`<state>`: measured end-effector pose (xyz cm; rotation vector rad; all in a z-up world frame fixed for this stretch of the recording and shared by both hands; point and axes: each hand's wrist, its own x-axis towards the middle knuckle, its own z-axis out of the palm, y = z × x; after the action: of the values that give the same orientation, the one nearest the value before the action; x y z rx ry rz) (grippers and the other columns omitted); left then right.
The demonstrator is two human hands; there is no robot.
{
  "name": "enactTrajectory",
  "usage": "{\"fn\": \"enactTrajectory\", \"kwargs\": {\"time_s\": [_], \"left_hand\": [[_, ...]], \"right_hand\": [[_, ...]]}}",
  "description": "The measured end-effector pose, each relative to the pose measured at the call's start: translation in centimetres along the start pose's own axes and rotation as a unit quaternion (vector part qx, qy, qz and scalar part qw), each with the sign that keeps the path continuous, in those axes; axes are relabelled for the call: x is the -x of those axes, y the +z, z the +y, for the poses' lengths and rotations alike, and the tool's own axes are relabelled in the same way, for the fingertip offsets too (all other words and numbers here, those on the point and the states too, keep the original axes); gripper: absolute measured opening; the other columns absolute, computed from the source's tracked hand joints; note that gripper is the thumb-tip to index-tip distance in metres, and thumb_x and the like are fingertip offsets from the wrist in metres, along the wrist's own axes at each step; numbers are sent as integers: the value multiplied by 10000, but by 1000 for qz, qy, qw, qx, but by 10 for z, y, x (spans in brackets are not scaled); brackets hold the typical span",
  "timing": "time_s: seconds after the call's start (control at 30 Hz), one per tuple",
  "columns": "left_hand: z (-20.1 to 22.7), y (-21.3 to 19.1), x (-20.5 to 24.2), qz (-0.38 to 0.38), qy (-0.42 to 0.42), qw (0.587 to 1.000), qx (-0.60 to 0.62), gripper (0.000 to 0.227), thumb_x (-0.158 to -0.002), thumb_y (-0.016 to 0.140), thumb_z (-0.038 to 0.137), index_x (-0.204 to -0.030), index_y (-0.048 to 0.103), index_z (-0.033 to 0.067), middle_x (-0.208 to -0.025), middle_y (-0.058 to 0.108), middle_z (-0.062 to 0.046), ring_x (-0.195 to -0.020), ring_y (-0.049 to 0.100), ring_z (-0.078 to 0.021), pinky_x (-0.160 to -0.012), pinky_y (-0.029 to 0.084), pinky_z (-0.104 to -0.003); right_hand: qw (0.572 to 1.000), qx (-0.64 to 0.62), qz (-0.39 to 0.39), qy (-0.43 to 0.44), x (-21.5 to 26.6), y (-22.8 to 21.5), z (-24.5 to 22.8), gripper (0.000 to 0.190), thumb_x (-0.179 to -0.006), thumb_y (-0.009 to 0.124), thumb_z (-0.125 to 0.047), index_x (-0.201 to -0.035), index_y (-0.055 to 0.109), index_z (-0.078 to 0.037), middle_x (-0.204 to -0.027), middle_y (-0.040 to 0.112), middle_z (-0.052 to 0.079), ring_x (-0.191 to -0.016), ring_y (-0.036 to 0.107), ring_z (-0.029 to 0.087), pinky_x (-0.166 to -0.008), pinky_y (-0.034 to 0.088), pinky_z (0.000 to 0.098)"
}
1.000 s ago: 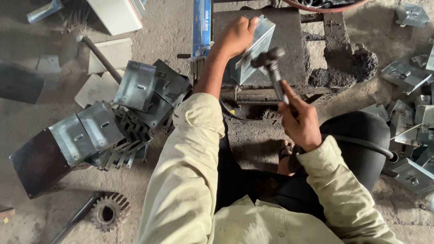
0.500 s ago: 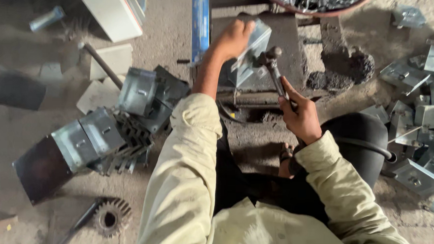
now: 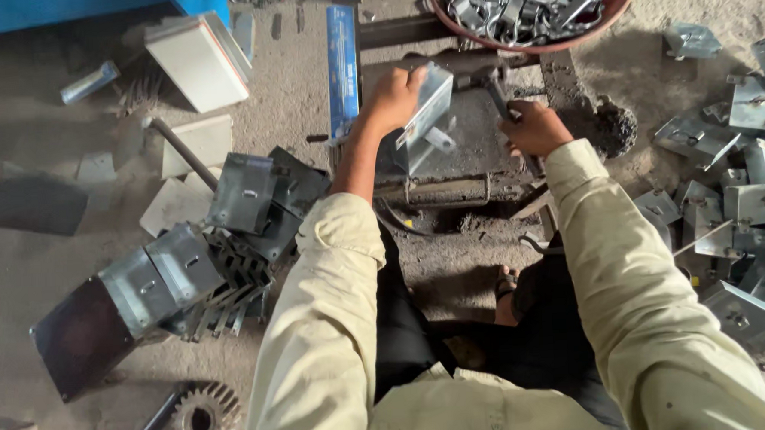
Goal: The person sits on the floor and uses a welding torch to attach small metal pieces to rectangular metal plates. They repeatedly pick up plates, position them on a work surface, weld the components, and then move the finished items aside.
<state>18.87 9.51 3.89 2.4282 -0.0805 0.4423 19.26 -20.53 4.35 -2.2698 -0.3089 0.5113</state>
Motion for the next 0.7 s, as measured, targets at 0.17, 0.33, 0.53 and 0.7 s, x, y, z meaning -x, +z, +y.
{"fn": "enactTrajectory", "kwargs": {"time_s": [0.17,0.33,0.53,0.7], "left_hand": [[2,0,43,57,-327,899,285,635,-1142,300,467,-1028,635,-60,-1014,665,-247,-890,711,-391,-694,534,-497],[35,69,112,143,-372,639,658,453,-1087,401,351,-1369,501,12,-1402,515,-173,-1193,634,-272,-934,586,-367],[37,45,148,-201,-339,873,287,455,-1023,551,419,-906,691,2,-816,760,-129,-646,747,-193,-623,645,-330],[38,-7,150,-123,-266,954,65,384,-983,635,424,-811,706,88,-697,733,-57,-593,709,-185,-588,533,-324]], "right_hand": [[952,14,143,-269,57,-17,8,346,-1022,680,-110,-1351,680,-2,-1137,751,150,-924,742,189,-800,618,326],[954,-78,191,-216,122,-3,19,315,-993,695,-62,-1298,687,18,-1078,753,139,-918,738,176,-798,617,305],[922,-202,303,-133,206,-18,40,269,-1054,638,-33,-1313,642,39,-1131,723,117,-952,733,141,-800,617,261],[847,31,519,-112,284,-25,118,161,-1125,639,-26,-1027,672,97,-861,707,138,-714,617,126,-595,424,236]]}}
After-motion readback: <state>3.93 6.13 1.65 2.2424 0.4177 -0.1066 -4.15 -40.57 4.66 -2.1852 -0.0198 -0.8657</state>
